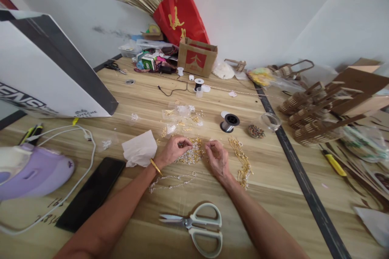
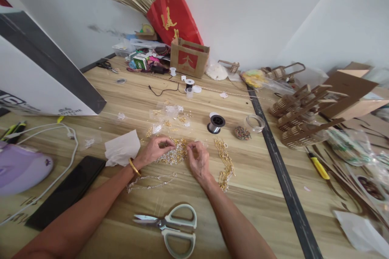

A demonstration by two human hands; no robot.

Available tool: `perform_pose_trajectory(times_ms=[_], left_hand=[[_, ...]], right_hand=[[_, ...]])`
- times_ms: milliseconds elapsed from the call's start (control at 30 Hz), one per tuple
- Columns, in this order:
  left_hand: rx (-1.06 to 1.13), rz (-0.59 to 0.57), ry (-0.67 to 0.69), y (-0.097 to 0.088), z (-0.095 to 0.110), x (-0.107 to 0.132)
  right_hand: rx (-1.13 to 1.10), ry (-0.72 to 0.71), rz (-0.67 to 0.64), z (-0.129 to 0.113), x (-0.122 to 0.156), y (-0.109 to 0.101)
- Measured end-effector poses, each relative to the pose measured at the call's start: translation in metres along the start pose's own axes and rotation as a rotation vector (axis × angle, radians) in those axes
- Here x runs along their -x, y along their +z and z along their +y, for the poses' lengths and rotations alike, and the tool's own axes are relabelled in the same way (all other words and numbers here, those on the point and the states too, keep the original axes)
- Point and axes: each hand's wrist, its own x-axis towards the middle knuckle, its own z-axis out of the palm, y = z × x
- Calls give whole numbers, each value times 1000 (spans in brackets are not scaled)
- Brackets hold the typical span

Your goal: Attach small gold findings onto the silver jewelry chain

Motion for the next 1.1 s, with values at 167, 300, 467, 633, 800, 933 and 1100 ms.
perform_pose_trajectory(times_ms=[167,300,467,633,800,933,1100], left_hand=[[-25,-25,28,-3,0,0],[-22,-49,36,-3,-2,0],[-31,-61,57,-1,-6,-1],[-148,-77,167,2,-13,-1],[-275,-112,238,6,-15,-1],[-324,-78,227,10,-13,-1],[-382,-73,262,13,-10,-1]], right_hand=[[-3,-1,3,-1,0,-1],[14,5,4,-1,0,-1],[2,-9,-3,2,1,0],[3,-5,-1,3,1,1],[18,-9,3,2,1,0],[25,-25,6,2,1,0],[23,-6,-8,4,2,1]])
